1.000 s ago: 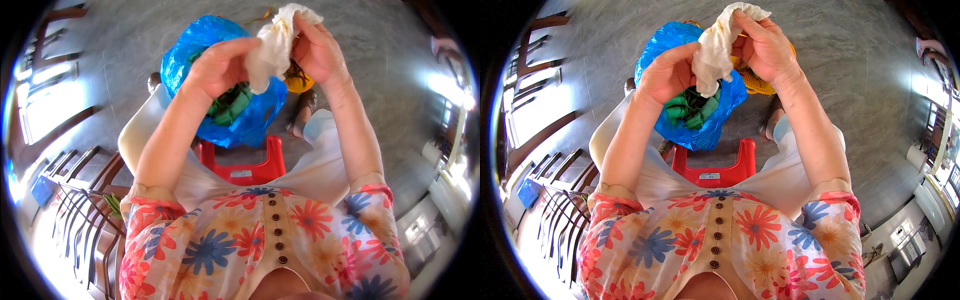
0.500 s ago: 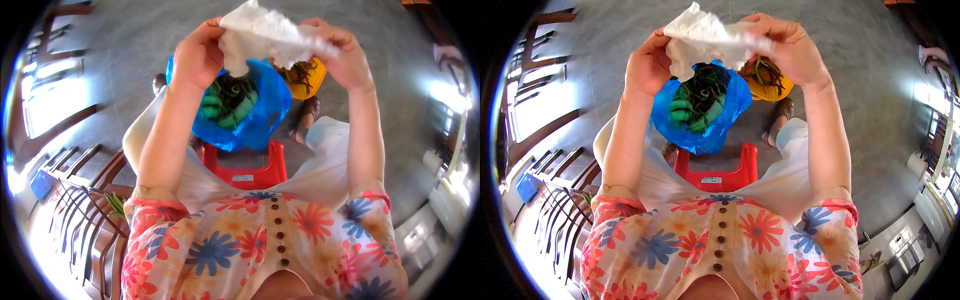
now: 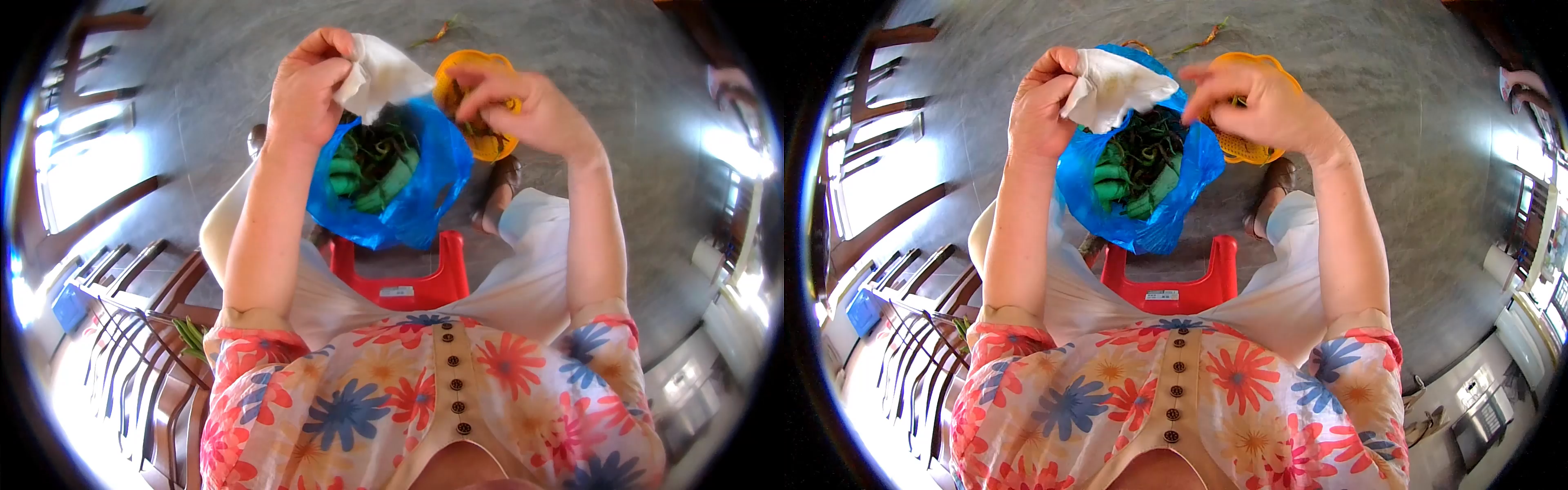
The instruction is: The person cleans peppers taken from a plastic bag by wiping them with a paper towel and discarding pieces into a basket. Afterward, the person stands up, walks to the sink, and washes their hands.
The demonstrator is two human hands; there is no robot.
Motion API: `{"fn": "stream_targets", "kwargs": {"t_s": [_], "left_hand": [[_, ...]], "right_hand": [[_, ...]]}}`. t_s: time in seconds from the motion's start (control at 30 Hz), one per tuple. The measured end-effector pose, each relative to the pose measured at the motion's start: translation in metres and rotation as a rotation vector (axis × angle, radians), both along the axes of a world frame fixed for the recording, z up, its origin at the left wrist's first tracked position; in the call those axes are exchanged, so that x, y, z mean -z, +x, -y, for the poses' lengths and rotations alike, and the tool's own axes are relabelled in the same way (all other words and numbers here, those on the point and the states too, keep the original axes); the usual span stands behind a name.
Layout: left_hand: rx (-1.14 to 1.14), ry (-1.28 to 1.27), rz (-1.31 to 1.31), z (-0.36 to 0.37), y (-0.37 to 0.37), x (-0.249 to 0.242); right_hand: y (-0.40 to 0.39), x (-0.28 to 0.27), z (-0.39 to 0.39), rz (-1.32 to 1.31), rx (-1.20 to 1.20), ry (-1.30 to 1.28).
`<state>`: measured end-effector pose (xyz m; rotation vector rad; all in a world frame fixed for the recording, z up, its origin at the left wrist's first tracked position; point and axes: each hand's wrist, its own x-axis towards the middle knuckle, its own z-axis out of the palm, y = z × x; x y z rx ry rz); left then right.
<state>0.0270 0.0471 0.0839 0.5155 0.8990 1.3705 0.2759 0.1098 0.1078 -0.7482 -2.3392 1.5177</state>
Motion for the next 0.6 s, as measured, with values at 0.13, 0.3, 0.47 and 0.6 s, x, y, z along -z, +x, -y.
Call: {"fn": "stream_targets", "kwargs": {"t_s": [0.13, 0.3, 0.47, 0.6], "left_hand": [[0.085, 0.012, 0.062, 0.001, 0.007, 0.000], [0.080, -0.006, 0.007, 0.002, 0.009, -0.001], [0.194, -0.131, -0.640, 0.005, 0.000, 0.007], [0.822, -0.174, -0.712, 0.016, 0.008, 0.032]], "right_hand": [[-0.022, 0.001, 0.009, -0.138, 0.325, -0.194], [-0.036, 0.025, 0.022, -0.098, 0.319, -0.260], [-0.034, 0.003, 0.015, -0.099, 0.480, -0.475], [-0.028, -0.004, 0.018, 0.090, 0.506, -0.242]]}}
